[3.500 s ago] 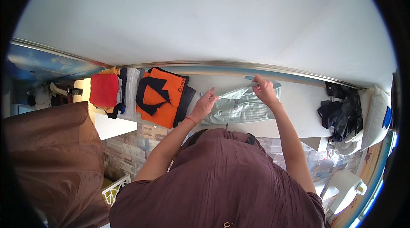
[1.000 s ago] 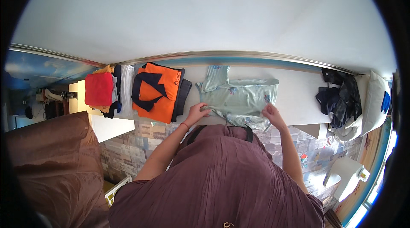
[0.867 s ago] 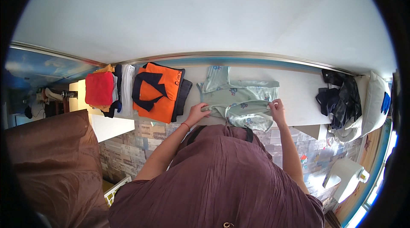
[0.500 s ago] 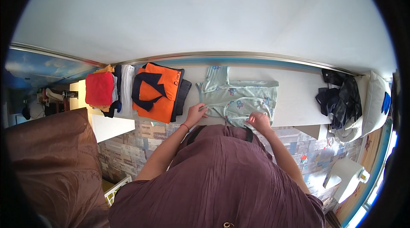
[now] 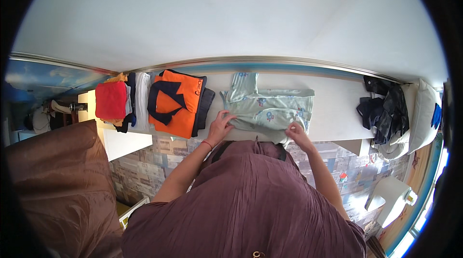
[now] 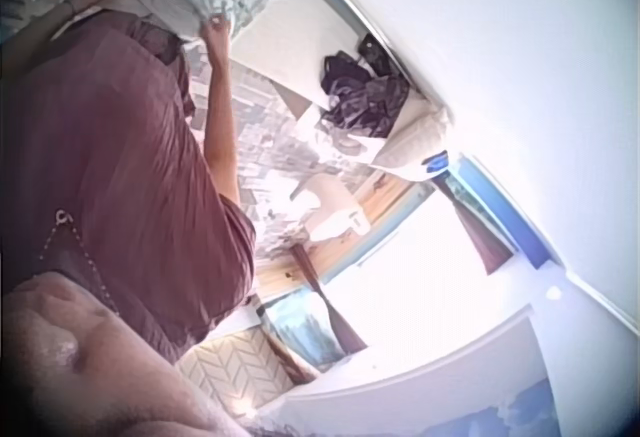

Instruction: The person folds an orange shirt, a light green patterned shirt, and a pair of dark pants on a white countertop. Each item is smoothed and folded into a compact rectangle and placed in a stack.

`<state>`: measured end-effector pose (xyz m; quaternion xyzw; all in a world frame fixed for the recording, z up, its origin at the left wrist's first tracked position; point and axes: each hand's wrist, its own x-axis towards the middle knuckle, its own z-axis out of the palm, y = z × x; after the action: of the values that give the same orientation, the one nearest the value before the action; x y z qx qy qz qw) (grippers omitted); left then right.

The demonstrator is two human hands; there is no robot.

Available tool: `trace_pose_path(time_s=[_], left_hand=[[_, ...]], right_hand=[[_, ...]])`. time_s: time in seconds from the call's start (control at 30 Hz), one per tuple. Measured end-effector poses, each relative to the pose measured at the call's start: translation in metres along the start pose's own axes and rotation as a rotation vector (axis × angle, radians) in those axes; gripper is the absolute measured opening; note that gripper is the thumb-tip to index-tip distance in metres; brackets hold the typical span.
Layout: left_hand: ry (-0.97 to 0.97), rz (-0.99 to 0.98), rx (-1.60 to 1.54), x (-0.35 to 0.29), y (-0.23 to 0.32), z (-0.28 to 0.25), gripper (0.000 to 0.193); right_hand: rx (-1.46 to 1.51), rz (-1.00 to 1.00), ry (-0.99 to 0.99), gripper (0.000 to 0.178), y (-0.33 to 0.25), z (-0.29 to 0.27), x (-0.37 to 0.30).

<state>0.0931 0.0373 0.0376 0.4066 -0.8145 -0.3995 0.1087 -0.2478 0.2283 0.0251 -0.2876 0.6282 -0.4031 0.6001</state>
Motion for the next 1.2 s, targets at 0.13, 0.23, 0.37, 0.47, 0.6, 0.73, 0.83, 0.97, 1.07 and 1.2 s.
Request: trace_pose_path(time_s=[0.13, 0.23, 0.37, 0.47, 0.6, 0.73, 0.83, 0.97, 1.07, 1.2], left_hand=[[-0.011, -0.021, 0.019, 0.002, 0.0, 0.0, 0.039], [0.026, -0.032, 0.033, 0.003, -0.004, 0.001, 0.034], [0.105, 0.027, 0.023, 0.006, -0.012, 0.007, 0.026], [0.167, -0.052, -0.03, 0.007, -0.013, 0.012, 0.023], [0.209, -0.193, -0.199, 0.016, 0.003, 0.011, 0.021], [0.27, -0.102, -0.109, 0.04, 0.011, 0.004, 0.021], [0.489, -0.046, -0.162, 0.059, -0.018, 0.016, 0.021], [0.382, -0.218, -0.308, 0.081, -0.009, 0.013, 0.023], [0.255, -0.279, -0.361, 0.089, -0.011, 0.01, 0.024], [0.297, -0.213, -0.277, 0.077, -0.006, 0.013, 0.024]], right_hand=[[0.393, 0.158, 0.081, 0.016, -0.061, -0.007, 0.006], [0.526, 0.212, 0.017, 0.022, -0.095, -0.013, 0.014], [0.706, 0.154, -0.141, 0.02, -0.081, -0.028, 0.033], [0.754, 0.204, -0.053, 0.026, -0.086, -0.023, 0.043], [0.963, 0.179, -0.024, 0.025, -0.106, -0.016, 0.049], [1.134, 0.035, -0.175, 0.041, -0.128, -0.015, 0.054], [0.997, -0.061, -0.22, 0.044, -0.159, 0.002, 0.056], [0.742, -0.103, -0.119, 0.029, -0.152, 0.005, 0.075], [0.564, -0.018, 0.033, 0.02, -0.148, 0.005, 0.087], [0.481, 0.053, 0.141, 0.019, -0.149, 0.001, 0.093]])
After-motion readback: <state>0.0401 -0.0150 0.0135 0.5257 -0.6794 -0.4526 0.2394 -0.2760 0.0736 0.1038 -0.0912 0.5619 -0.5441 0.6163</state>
